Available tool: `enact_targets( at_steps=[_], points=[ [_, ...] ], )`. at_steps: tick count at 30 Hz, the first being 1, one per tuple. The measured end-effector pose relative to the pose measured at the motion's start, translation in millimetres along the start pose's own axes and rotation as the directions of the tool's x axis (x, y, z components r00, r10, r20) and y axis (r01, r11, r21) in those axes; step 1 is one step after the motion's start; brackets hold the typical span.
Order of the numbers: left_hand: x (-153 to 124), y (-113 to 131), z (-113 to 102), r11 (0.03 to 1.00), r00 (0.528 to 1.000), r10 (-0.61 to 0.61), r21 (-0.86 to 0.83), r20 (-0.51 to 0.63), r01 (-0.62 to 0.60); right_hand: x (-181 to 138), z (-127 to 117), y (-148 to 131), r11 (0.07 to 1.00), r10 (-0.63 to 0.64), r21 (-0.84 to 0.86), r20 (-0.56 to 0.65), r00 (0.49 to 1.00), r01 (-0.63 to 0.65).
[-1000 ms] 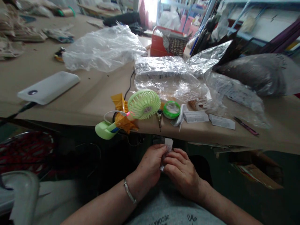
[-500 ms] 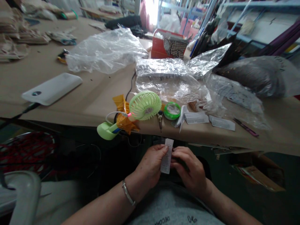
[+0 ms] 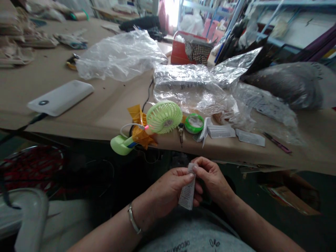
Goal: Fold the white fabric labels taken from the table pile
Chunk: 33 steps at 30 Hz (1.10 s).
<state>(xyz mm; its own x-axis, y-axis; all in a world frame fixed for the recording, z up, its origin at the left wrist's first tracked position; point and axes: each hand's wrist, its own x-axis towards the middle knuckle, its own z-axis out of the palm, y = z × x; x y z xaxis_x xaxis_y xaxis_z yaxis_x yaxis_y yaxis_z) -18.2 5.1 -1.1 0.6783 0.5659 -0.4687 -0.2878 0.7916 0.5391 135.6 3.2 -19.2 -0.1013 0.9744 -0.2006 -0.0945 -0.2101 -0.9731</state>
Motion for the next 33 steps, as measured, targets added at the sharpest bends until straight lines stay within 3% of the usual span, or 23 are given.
enact_targets(
  at_steps=[3, 6, 10, 15, 21, 24, 27, 28, 30, 33],
  points=[
    [-2, 0, -3, 0.999, 0.999, -0.012, -0.033, 0.03, 0.012, 0, -4, -1, 1.0, -0.002, 0.005, 0.055, 0.999, 0.001],
    [-4, 0, -4, 0.999, 0.997, -0.024, -0.042, 0.078, 0.027, 6, -11, -1, 0.995, 0.048, 0.074, 0.244, 0.969, -0.068],
    [-5, -2, -4, 0.997, 0.988, -0.063, -0.046, 0.14, 0.07, 18, -21, 1, 0.979, 0.036, 0.152, 0.526, 0.85, -0.136],
    [-6, -4, -2, 0.994, 0.985, -0.099, -0.026, 0.142, 0.104, 26, -19, 7, 0.958, -0.02, 0.221, 0.686, 0.727, -0.182],
    [-3, -8, -2, 0.993, 0.989, -0.109, -0.034, 0.102, 0.113, 23, -10, 14, 0.918, 0.005, 0.301, 0.644, 0.765, -0.26],
    [-2, -7, -2, 0.997, 0.996, -0.072, -0.007, 0.057, 0.073, 17, -10, 10, 0.969, 0.011, 0.195, 0.57, 0.822, -0.149],
    [-3, -4, -4, 0.999, 1.0, -0.017, 0.029, 0.01, 0.017, 9, -12, -2, 0.984, -0.072, -0.123, 0.397, 0.915, 0.131],
    [-3, -3, -5, 0.999, 1.0, 0.003, 0.037, -0.004, -0.003, 6, -12, -7, 0.933, -0.146, -0.264, 0.346, 0.927, 0.246],
    [-4, -2, -6, 0.998, 0.999, 0.035, 0.049, -0.029, -0.033, 2, -12, -14, 0.751, -0.311, -0.5, 0.307, 0.899, 0.431],
    [-3, -2, -7, 0.998, 0.998, 0.043, 0.045, -0.056, -0.04, -2, -11, -19, 0.528, -0.419, -0.651, 0.359, 0.834, 0.545]
  ],
)
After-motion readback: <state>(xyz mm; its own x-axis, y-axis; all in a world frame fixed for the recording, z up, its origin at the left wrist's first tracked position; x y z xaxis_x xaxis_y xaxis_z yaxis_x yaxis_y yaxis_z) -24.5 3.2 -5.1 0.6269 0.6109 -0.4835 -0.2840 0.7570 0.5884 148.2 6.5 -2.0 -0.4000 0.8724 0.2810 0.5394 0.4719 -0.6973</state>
